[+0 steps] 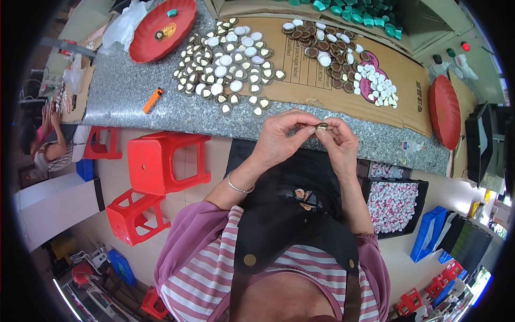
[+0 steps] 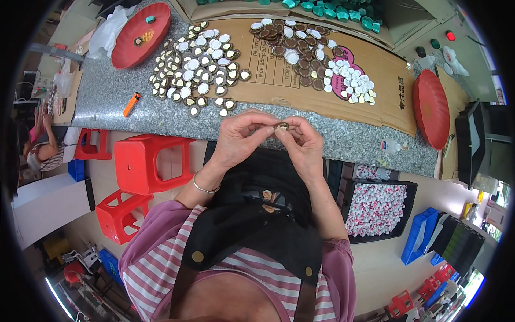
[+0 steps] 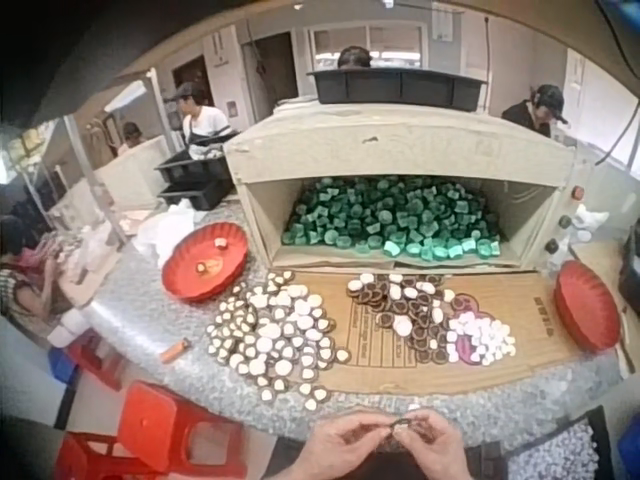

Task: Glue small circular plastic components together at a workbench.

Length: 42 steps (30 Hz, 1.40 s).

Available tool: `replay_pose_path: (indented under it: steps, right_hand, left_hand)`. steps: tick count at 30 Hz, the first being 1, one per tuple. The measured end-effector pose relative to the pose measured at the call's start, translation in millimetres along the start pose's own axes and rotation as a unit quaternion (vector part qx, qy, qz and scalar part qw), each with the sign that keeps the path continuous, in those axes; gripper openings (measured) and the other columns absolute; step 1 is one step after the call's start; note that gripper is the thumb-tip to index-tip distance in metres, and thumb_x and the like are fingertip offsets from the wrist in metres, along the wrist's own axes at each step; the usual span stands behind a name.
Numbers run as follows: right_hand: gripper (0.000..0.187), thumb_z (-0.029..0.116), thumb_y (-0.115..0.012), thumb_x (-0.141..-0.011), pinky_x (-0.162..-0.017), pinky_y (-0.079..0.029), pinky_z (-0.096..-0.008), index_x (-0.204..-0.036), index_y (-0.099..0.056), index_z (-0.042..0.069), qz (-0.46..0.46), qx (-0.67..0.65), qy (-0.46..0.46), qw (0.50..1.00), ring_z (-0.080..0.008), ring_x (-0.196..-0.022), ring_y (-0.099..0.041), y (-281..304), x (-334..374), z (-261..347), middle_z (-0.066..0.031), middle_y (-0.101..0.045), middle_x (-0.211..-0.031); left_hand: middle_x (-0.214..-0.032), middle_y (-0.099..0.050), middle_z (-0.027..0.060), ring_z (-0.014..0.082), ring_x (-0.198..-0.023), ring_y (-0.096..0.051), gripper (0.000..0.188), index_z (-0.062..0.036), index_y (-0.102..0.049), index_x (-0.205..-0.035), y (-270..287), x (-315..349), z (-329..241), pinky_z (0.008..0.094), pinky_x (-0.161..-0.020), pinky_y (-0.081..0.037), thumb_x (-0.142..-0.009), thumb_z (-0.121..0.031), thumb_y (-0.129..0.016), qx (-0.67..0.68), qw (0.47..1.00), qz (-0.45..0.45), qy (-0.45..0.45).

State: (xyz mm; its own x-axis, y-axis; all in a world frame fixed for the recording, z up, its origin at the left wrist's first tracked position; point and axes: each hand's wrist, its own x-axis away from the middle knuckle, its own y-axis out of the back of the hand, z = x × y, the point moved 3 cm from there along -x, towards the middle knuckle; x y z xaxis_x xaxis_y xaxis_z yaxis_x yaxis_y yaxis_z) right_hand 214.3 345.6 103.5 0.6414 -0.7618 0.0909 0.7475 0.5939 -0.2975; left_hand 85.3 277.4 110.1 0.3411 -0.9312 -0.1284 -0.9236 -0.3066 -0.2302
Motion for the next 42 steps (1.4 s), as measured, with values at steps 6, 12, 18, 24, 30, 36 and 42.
replay_pose_path:
  steps: [6, 12, 18, 24, 30, 36, 42]
  right_hand:
    - [0.01, 0.003, -0.058, -0.085, -0.073, -0.047, -0.0206, -0.093, -0.054, 0.0, 0.015, 0.002, 0.03, 0.999, -0.0066, -0.079, -0.057, -4.0, 2.5, -0.3, -0.0018, -0.059, -0.085]
    - [0.01, 0.008, -0.059, -0.085, -0.07, -0.043, -0.0182, -0.093, -0.056, 0.001, -0.011, 0.041, 0.01, 0.999, -0.0043, -0.078, -0.053, -5.8, -1.9, 0.0, 0.001, -0.059, -0.085]
    - [0.013, 0.008, -0.059, -0.085, -0.07, -0.046, -0.0211, -0.096, -0.059, 0.001, 0.008, -0.115, -0.053, 0.992, -0.0078, -0.075, -0.057, -2.9, -7.2, -6.5, -0.003, -0.063, -0.085]
    - [0.013, 0.008, -0.057, -0.086, -0.07, -0.048, -0.0227, -0.096, -0.059, 0.001, -0.001, -0.106, -0.057, 0.993, -0.0097, -0.076, -0.059, -4.3, -8.1, -9.3, -0.0044, -0.063, -0.085]
    - [0.01, 0.006, -0.059, -0.084, -0.071, -0.046, -0.0208, -0.092, -0.059, 0.0, -0.002, 0.008, 0.034, 0.999, -0.0065, -0.078, -0.056, -8.1, -7.4, 2.3, -0.0022, -0.061, -0.085]
    - [0.01, 0.007, -0.061, -0.083, -0.068, -0.043, -0.0198, -0.09, -0.058, 0.0, -0.021, 0.067, 0.064, 0.995, -0.0058, -0.074, -0.053, -9.7, -6.8, -1.5, 0.0011, -0.059, -0.082]
    - [0.008, 0.006, -0.062, -0.082, -0.068, -0.043, -0.0202, -0.087, -0.06, 0.0, -0.013, 0.14, 0.06, 0.988, -0.0061, -0.073, -0.052, -8.6, -9.1, -0.7, 0.0004, -0.059, -0.079]
  left_hand:
    - [-0.091, -0.06, 0.0074, 0.0126, -0.083, -0.059, 0.015, 0.0021, -0.063, -0.093, -5.2, -3.2, -6.9, 0.0233, -0.07, -0.051, -0.08, 0.007, -0.056, 0.074, 0.996, -0.005, 0.043]
    - [-0.092, -0.059, 0.0074, 0.0121, -0.083, -0.058, 0.017, 0.0031, -0.062, -0.094, 5.6, -3.1, -2.7, 0.023, -0.07, -0.049, -0.079, 0.008, -0.057, 0.005, 1.0, -0.018, -0.018]
    - [-0.09, -0.059, 0.0062, 0.0112, -0.08, -0.058, 0.017, 0.0016, -0.063, -0.094, 4.3, -2.4, -6.8, 0.0223, -0.069, -0.048, -0.077, 0.005, -0.061, 0.037, 0.998, -0.043, -0.016]
    - [-0.087, -0.059, 0.0063, 0.0111, -0.074, -0.057, 0.017, -0.0001, -0.063, -0.093, 4.0, -2.4, -0.8, 0.0222, -0.067, -0.047, -0.076, 0.002, -0.063, -0.09, 0.993, -0.053, -0.056]
    - [-0.085, -0.059, 0.0069, 0.0122, -0.073, -0.058, 0.014, 0.0006, -0.062, -0.091, 4.2, -3.0, -2.8, 0.0225, -0.067, -0.047, -0.077, 0.002, -0.061, -0.101, 0.991, -0.055, -0.064]
    - [-0.084, -0.058, 0.0075, 0.014, -0.075, -0.058, 0.012, 0.001, -0.06, -0.089, 3.2, -2.6, -4.0, 0.0238, -0.068, -0.047, -0.077, 0.003, -0.059, -0.103, 0.992, -0.06, -0.052]
    - [-0.093, -0.055, 0.0063, 0.0114, -0.084, -0.056, 0.015, 0.0016, -0.061, -0.095, 10.2, -1.7, -10.8, 0.0224, -0.073, -0.047, -0.082, 0.005, -0.056, -0.16, 0.986, 0.002, -0.036]
